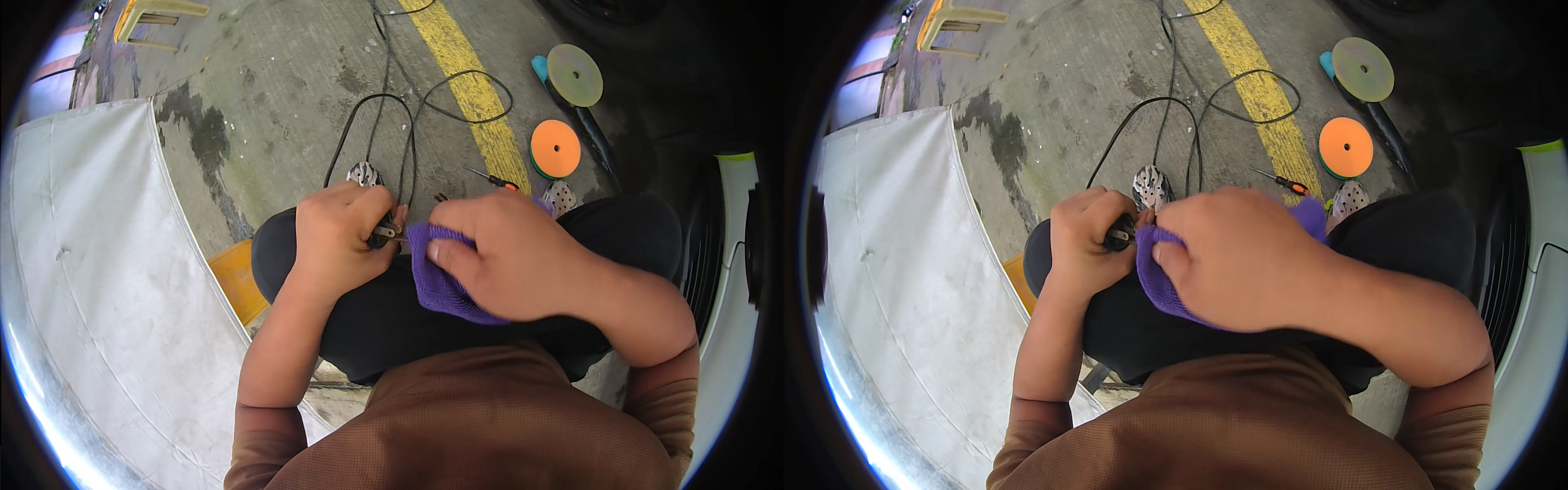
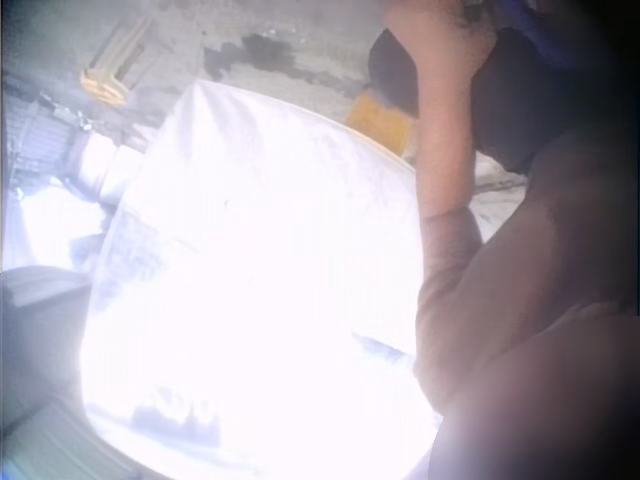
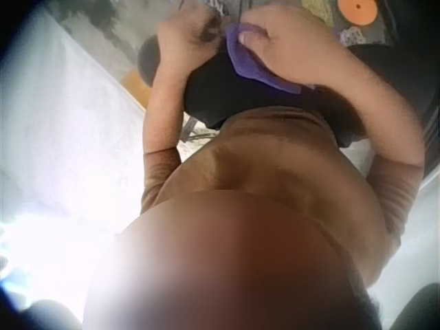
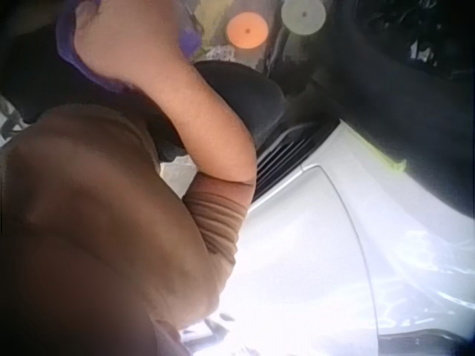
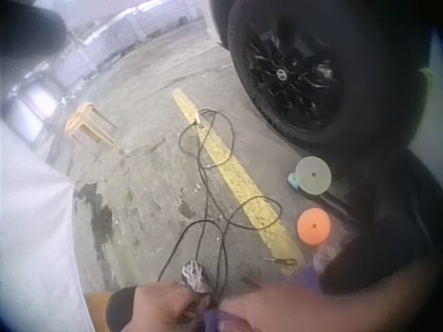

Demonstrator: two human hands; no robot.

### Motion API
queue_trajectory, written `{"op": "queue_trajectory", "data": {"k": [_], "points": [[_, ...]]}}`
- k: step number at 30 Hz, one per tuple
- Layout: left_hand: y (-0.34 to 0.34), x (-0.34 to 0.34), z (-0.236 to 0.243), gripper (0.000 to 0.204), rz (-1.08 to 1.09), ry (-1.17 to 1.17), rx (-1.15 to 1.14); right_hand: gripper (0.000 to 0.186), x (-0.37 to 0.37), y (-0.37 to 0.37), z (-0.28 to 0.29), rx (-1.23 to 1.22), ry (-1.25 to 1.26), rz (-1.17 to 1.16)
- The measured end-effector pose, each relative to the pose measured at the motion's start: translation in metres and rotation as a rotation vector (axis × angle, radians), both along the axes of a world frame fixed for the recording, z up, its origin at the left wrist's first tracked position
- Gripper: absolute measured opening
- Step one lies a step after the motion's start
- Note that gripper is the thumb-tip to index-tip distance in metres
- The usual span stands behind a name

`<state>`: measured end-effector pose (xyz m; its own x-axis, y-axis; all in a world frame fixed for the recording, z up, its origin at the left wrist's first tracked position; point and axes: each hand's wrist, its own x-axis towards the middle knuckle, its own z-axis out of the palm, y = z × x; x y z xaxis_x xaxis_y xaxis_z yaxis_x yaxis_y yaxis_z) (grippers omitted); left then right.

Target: The person retrieves a screwdriver and a cloth from a tool cart, then sits on the ground to clean and adjust the internal contacts of an electrical plug using the screwdriver and cloth.

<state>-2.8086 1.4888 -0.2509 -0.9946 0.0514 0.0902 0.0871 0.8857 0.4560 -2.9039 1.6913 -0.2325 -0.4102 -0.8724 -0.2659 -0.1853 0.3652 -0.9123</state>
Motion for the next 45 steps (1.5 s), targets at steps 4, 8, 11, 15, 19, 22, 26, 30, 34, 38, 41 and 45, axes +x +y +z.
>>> {"op": "queue_trajectory", "data": {"k": [4, 8, 11, 15, 19, 22, 26, 30, 34, 38, 41, 45], "points": [[0.002, 0.007, 0.001, 0.022, -0.054, -0.090, -0.084, 0.016, 0.006, -0.007, -0.022, 0.115, -1.112, -0.250], [0.002, 0.013, 0.006, 0.025, -0.056, -0.270, -0.161, 0.017, 0.030, -0.006, -0.032, 0.119, -0.891, -0.182], [-0.002, 0.011, 0.009, 0.025, -0.033, -0.313, -0.131, 0.011, 0.038, -0.002, -0.032, -0.099, -0.029, -0.030], [-0.006, 0.003, 0.012, 0.024, -0.055, -0.382, -0.067, 0.009, 0.032, -0.003, -0.032, -0.232, 0.424, -0.006], [-0.005, -0.006, 0.011, 0.020, 0.012, -0.486, -0.043, 0.008, 0.019, -0.006, -0.036, -0.354, 0.916, 0.056], [-0.007, -0.013, 0.011, 0.019, -0.041, -0.656, -0.063, 0.016, 0.014, -0.009, -0.039, -0.394, 1.044, 0.095], [-0.016, -0.022, 0.012, 0.025, -0.027, -0.811, 0.265, 0.016, 0.004, -0.012, -0.035, -0.449, 1.100, 0.064], [-0.015, -0.010, 0.016, 0.038, 0.100, -0.580, 0.619, 0.016, -0.009, -0.004, -0.026, -0.373, 0.899, 0.072], [-0.010, 0.008, 0.017, 0.044, 0.216, -0.431, 0.762, 0.017, -0.005, 0.005, -0.020, -0.337, 0.732, 0.089], [-0.020, 0.017, 0.025, 0.055, 0.023, -0.285, 0.390, 0.016, 0.000, 0.003, -0.019, -0.355, 0.716, 0.030], [-0.028, 0.017, 0.029, 0.061, -0.045, -0.368, 0.567, 0.014, 0.000, 0.002, -0.011, -0.426, 0.796, 0.025], [-0.033, 0.015, 0.028, 0.062, -0.111, -0.411, 0.764, 0.007, -0.001, 0.002, 0.003, -0.462, 0.900, 0.045]]}}
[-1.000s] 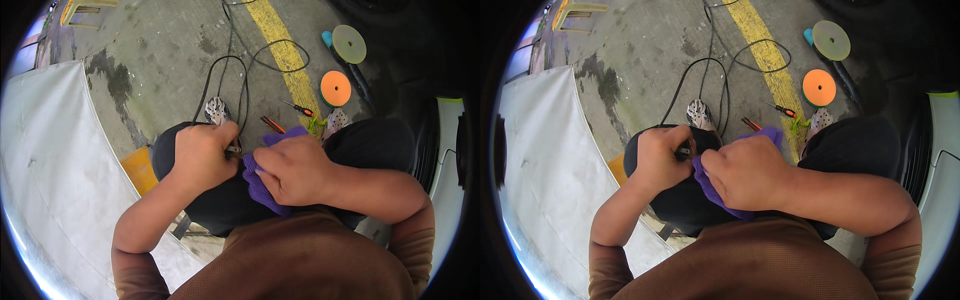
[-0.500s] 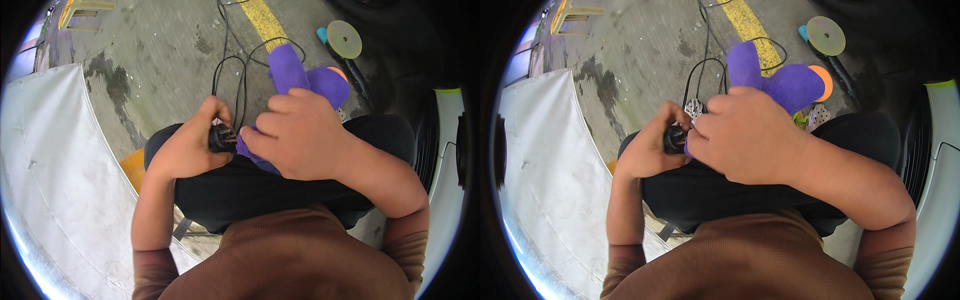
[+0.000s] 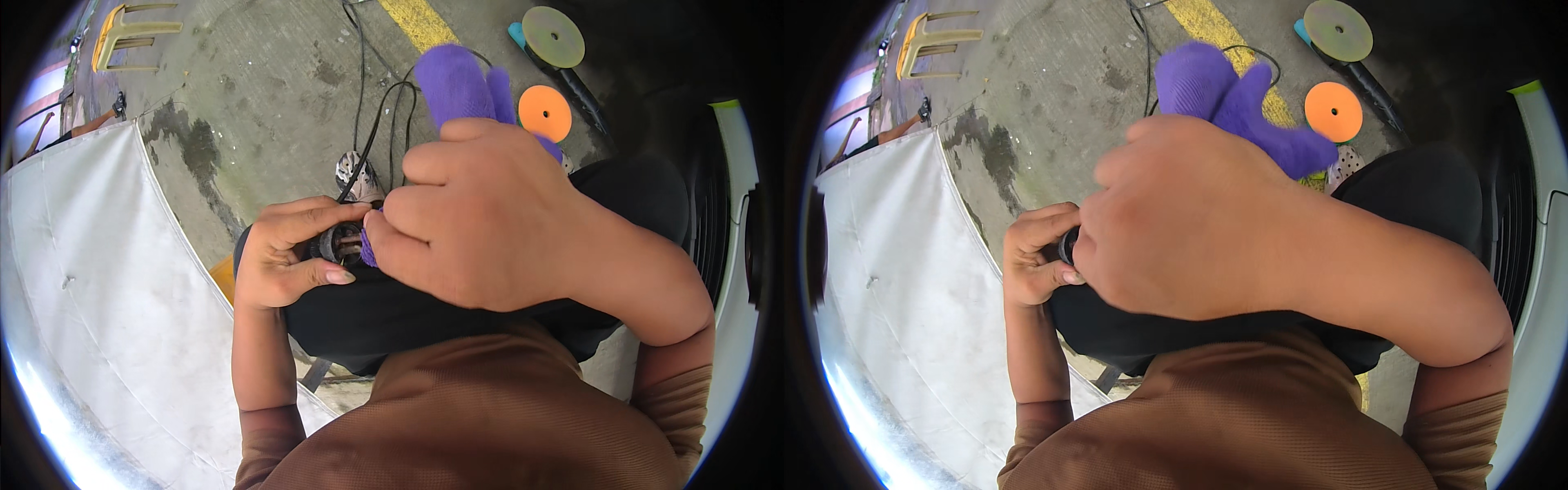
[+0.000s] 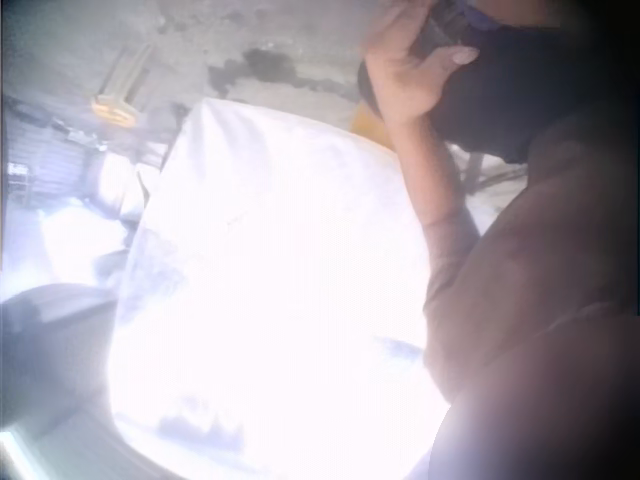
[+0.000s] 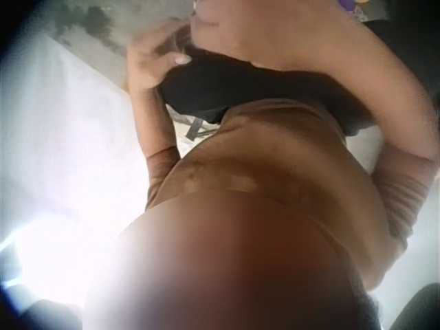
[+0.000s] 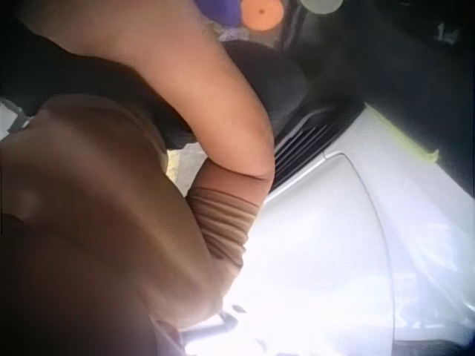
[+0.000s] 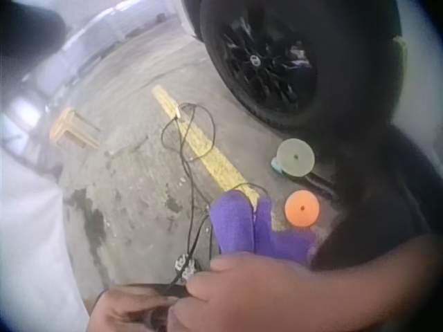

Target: The person retrieves a screwdriver and a cloth from a tool cart, then sits on the ground to clean and adjust the internal contacts of an electrical plug using the screwdriver and cloth.

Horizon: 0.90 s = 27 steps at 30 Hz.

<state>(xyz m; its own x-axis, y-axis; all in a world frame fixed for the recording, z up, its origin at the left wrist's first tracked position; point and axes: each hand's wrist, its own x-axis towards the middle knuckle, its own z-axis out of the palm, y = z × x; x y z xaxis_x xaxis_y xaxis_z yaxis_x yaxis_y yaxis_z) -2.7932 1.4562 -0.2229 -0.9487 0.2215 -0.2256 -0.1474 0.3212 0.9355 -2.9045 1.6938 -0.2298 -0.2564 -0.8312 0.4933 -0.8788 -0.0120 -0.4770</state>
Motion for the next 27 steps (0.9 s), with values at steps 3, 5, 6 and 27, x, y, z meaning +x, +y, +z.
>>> {"op": "queue_trajectory", "data": {"k": [3, 5, 6, 27], "points": [[0.000, 0.001, -0.002, 0.062, -0.026, -0.020, 0.066, 0.014, 0.000, -0.001, 0.005, 0.000, 0.021, 0.042], [0.002, 0.002, -0.002, 0.062, -0.017, -0.053, 0.092, 0.017, -0.002, -0.003, 0.005, 0.000, 0.044, 0.056], [0.002, 0.003, -0.001, 0.062, -0.002, -0.078, 0.139, 0.018, -0.003, -0.003, 0.005, 0.001, 0.055, 0.050], [0.000, -0.014, -0.013, 0.044, 0.154, 0.034, 0.718, 0.024, -0.020, 0.013, 0.024, -0.010, -0.363, -0.094]]}}
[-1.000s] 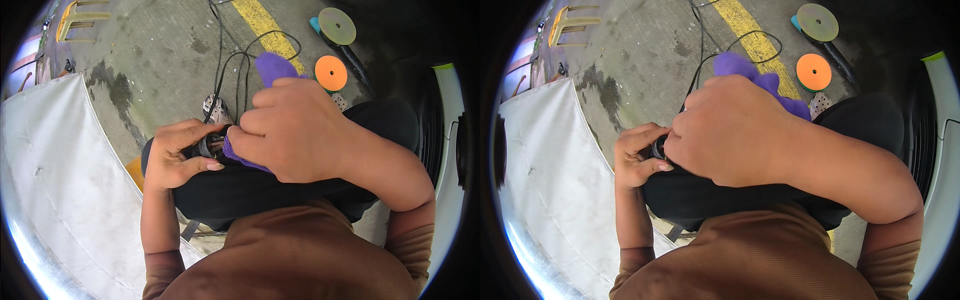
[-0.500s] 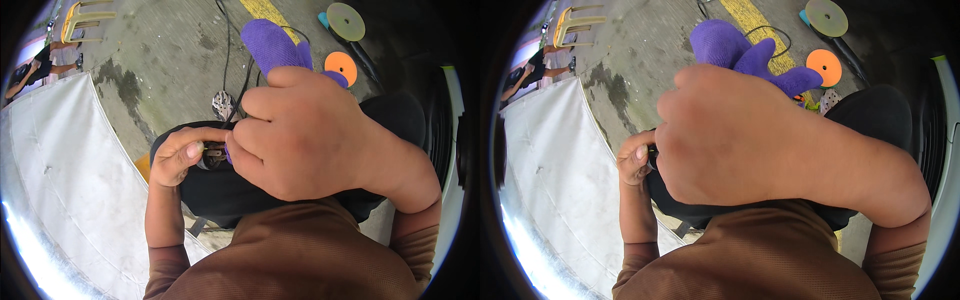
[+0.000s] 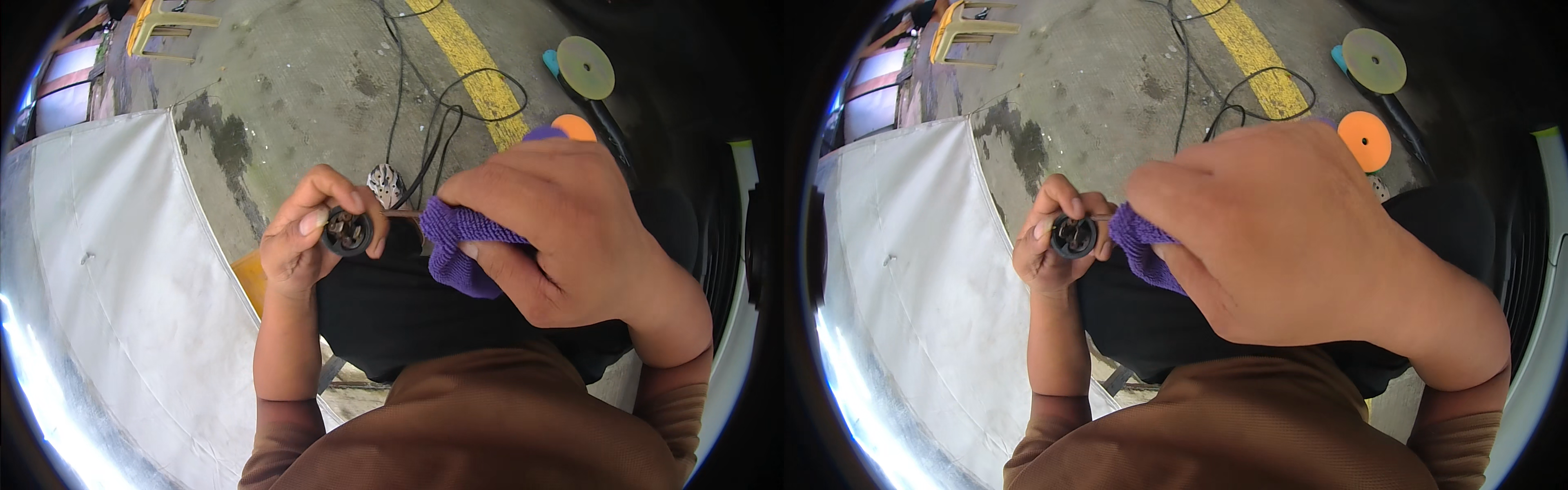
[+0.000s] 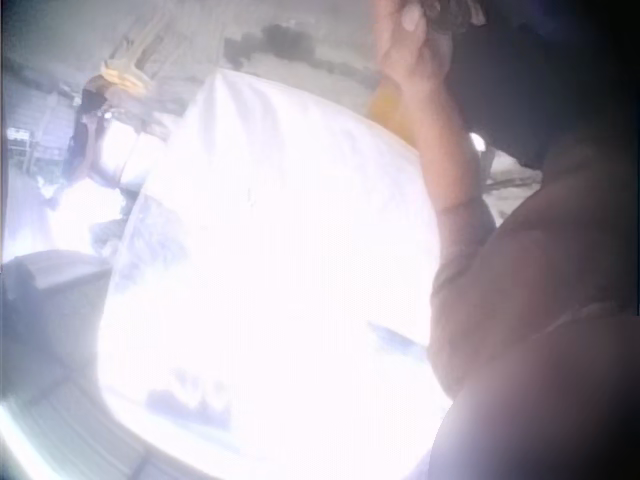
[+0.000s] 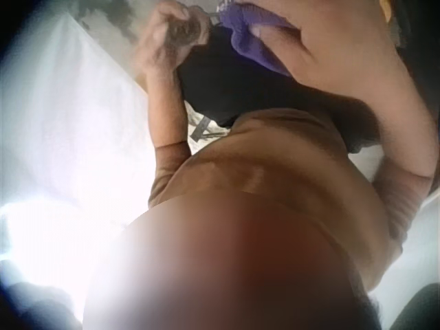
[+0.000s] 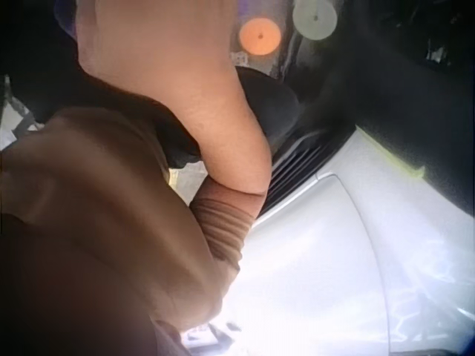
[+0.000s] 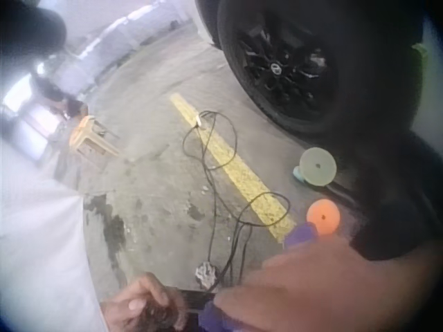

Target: The person retrieves a screwdriver and a cloth from a tool cart, then sits on the ground to clean and adjust the internal contacts of an electrical plug using the screwdriver and cloth.

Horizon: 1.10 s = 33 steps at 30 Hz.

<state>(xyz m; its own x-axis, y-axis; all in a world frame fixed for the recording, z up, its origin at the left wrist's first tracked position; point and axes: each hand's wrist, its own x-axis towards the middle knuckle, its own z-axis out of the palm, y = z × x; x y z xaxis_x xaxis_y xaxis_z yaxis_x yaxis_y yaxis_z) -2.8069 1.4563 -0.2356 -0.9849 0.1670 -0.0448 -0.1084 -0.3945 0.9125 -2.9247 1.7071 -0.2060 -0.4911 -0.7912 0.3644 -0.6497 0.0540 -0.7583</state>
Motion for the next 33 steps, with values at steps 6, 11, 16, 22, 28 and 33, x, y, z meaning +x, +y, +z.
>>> {"op": "queue_trajectory", "data": {"k": [6, 11, 16, 22, 28, 33], "points": [[0.000, -0.005, 0.000, 0.042, 0.023, 0.181, -0.234, 0.028, 0.003, 0.005, 0.002, 0.082, -0.176, 0.053], [0.004, -0.004, -0.001, 0.038, 0.166, 0.256, -0.402, 0.027, 0.009, 0.003, -0.005, 0.049, -0.153, 0.045], [0.002, -0.008, -0.007, 0.039, 0.213, 0.350, -0.383, 0.028, 0.010, 0.002, -0.006, 0.020, -0.133, 0.070], [0.001, -0.006, -0.007, 0.042, 0.251, 0.378, -0.460, 0.029, 0.010, -0.003, -0.010, -0.025, -0.157, 0.044], [0.002, -0.006, -0.008, 0.045, 0.284, 0.445, -0.532, 0.030, 0.010, -0.003, -0.010, -0.007, -0.141, 0.044], [0.002, -0.007, -0.004, 0.052, 0.282, 0.382, -0.555, 0.027, 0.012, -0.013, -0.014, -0.110, -0.149, 0.016]]}}
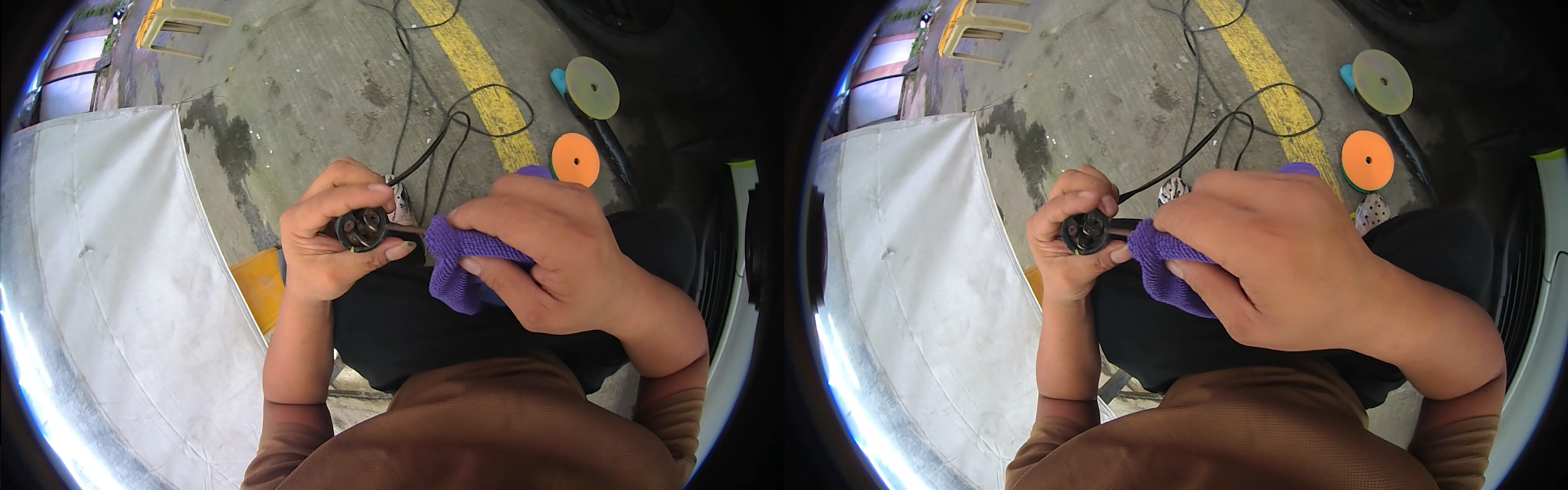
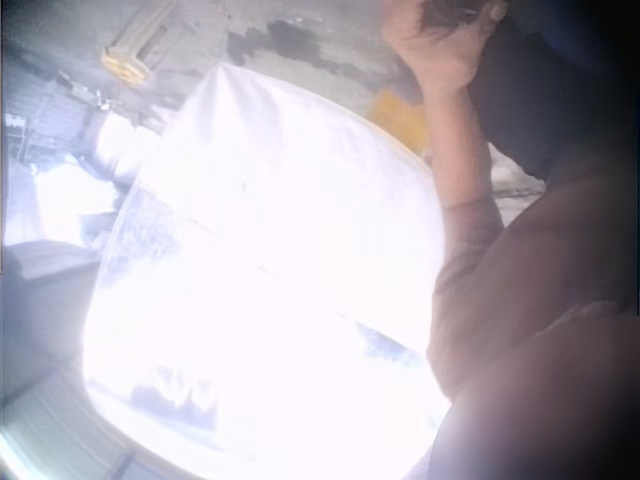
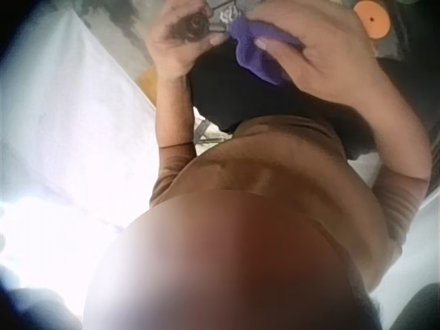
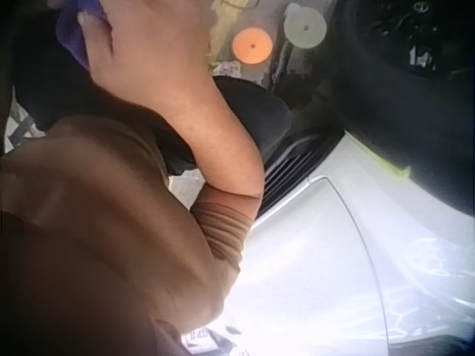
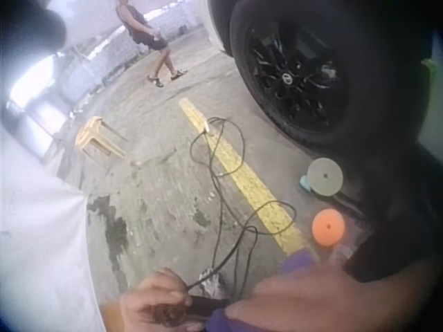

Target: The person retrieves a screwdriver and a cloth from a tool cart, then sits on the ground to clean and adjust the internal contacts of an electrical plug using the screwdriver and cloth.

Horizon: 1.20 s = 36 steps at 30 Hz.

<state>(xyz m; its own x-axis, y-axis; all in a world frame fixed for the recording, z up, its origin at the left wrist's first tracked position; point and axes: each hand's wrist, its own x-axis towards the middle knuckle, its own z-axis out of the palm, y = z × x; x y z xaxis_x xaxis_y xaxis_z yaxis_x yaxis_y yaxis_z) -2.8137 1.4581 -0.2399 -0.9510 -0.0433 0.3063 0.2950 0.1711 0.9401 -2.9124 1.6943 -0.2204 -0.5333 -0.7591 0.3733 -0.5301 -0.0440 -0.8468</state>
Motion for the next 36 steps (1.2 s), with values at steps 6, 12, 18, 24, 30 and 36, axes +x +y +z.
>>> {"op": "queue_trajectory", "data": {"k": [6, 12, 18, 24, 30, 36], "points": [[0.002, -0.001, 0.006, 0.055, 0.005, -0.085, -0.050, 0.022, -0.001, -0.003, -0.001, 0.008, 0.052, -0.003], [0.004, 0.002, 0.007, 0.066, -0.016, -0.186, 0.059, 0.022, 0.001, -0.003, 0.000, 0.012, 0.033, -0.024], [0.004, 0.002, 0.007, 0.074, -0.074, -0.290, 0.246, 0.017, -0.002, 0.000, 0.000, 0.008, -0.009, -0.022], [0.006, 0.004, 0.000, 0.057, -0.156, -0.287, 0.477, 0.016, -0.010, 0.005, -0.003, -0.031, -0.152, -0.022], [0.006, 0.004, 0.000, 0.055, -0.169, -0.252, 0.374, 0.015, -0.017, 0.008, -0.007, 0.010, -0.253, 0.135], [0.007, 0.009, 0.005, 0.052, -0.174, -0.226, 0.273, 0.014, -0.009, 0.018, -0.001, 0.028, -0.236, 0.135]]}}
